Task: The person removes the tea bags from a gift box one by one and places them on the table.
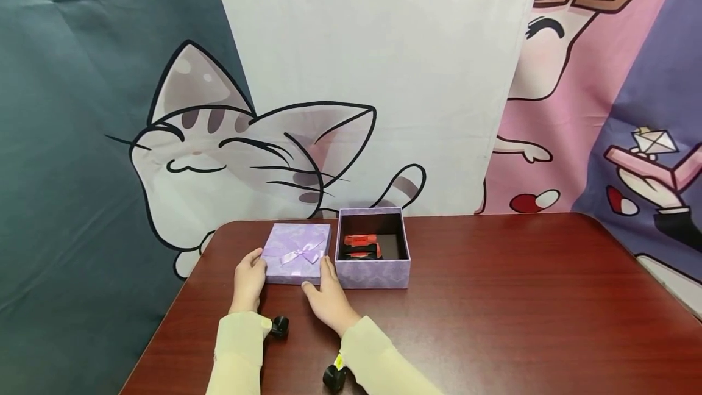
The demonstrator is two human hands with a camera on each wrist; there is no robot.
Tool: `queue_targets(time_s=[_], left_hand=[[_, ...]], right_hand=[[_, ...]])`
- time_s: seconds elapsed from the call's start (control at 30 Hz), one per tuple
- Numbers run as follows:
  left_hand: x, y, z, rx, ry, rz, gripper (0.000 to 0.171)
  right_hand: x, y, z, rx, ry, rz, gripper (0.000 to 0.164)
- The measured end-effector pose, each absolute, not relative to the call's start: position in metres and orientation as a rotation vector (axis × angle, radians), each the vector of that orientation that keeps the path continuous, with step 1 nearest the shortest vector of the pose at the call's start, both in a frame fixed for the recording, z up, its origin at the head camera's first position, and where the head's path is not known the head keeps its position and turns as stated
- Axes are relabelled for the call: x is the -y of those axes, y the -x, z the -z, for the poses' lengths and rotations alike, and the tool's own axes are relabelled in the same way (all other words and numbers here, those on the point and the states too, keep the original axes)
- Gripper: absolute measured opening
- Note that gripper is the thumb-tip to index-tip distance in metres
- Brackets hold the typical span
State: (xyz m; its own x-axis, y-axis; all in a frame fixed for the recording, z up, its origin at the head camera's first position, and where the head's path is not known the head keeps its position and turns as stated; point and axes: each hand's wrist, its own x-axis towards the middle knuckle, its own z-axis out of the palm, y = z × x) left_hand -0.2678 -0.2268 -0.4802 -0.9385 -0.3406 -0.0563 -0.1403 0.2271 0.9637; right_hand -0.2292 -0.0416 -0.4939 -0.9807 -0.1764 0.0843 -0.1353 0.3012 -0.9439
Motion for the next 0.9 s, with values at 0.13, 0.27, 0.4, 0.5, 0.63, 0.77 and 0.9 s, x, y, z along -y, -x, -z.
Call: queue_targets(time_s=[0.13,0.27,0.4,0.5,0.63,0.77,0.9], left_hand=[[0.225,0.268,0.479,2.338,-0.449,1.787,0.053],[0.222,0.267,0.477,2.356,-0.434,1.762,0.051],[0.22,0.266,0.471,2.358,-0.409,1.725,0.049],[0.218,0.265,0.463,2.311,-0.36,1.713,0.046],[0.211,0.262,0.449,2.242,-0.245,1.677,0.044],[0.2,0.257,0.437,2.211,-0.081,1.558,0.044],[0.185,0.251,0.429,2.257,0.111,1.334,0.047]], right_hand=[[0.039,0.227,0.491,-2.53,0.348,1.788,0.074],[0.033,0.221,0.483,-2.554,0.431,1.751,0.074],[0.025,0.215,0.474,-2.61,0.541,1.73,0.07],[0.018,0.207,0.465,-2.65,0.641,1.784,0.061],[0.007,0.199,0.452,-2.712,0.76,1.953,0.048],[-0.01,0.198,0.439,-2.833,0.851,2.078,0.039],[-0.03,0.204,0.43,-2.953,0.895,2.128,0.031]])
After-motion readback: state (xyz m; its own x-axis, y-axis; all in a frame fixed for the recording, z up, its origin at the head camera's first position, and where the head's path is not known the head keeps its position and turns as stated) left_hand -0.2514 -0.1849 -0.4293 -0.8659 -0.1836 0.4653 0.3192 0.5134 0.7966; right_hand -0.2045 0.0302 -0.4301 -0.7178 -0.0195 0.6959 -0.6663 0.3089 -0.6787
